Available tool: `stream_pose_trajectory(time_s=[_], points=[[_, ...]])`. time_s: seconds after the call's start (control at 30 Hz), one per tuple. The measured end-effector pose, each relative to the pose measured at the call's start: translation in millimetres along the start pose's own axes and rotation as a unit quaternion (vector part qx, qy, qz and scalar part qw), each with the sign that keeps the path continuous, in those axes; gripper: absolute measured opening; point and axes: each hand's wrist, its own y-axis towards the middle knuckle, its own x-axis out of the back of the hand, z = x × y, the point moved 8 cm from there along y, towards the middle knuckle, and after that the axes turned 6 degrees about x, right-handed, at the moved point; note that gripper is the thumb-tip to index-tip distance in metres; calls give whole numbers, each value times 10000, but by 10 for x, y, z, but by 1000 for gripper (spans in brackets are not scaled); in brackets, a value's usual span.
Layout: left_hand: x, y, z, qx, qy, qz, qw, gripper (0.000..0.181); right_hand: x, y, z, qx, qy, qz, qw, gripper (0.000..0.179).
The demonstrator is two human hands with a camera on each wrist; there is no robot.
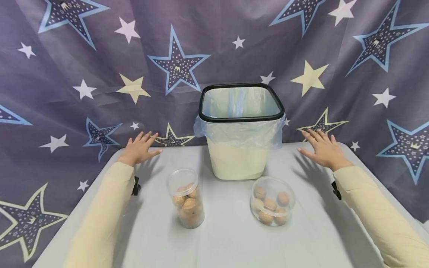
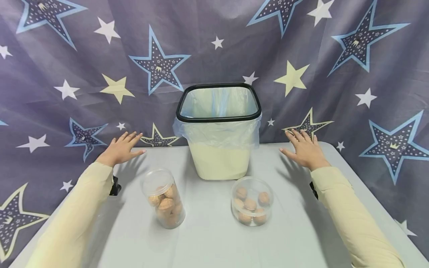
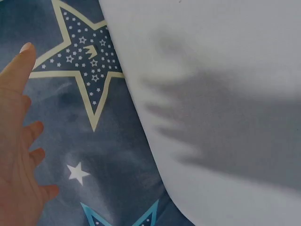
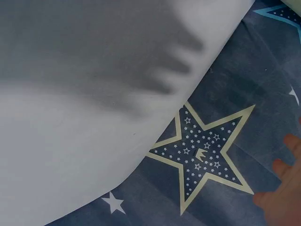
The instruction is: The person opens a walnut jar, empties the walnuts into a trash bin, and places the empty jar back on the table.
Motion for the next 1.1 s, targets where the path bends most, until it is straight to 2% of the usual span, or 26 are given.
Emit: stream_pose_trajectory(time_s=[0.3, 0.47, 0.63, 0.83, 0.97, 1.1], points=[[3, -147, 3, -263, -444, -43, 9987, 79, 136, -76, 163, 232, 204, -286, 9991, 78], [54, -225, -106, -556, -865, -39, 9947, 79, 254, -150, 286, 424, 352, -573, 9968, 76], [114, -333, -231, -785, -1008, -38, 9918, 79, 312, -200, 477, 766, 408, -728, 9936, 74], [206, -509, -286, -988, -1309, -265, 9861, 75, 385, -275, 780, 1337, 611, -965, 9844, 70], [216, -626, -300, -1051, -1620, -316, 9807, 70, 443, -340, 964, 1668, 823, -1091, 9765, 70], [195, -759, -339, -1113, -2080, -301, 9713, 65, 467, -409, 1117, 1895, 1033, -1210, 9689, 70]])
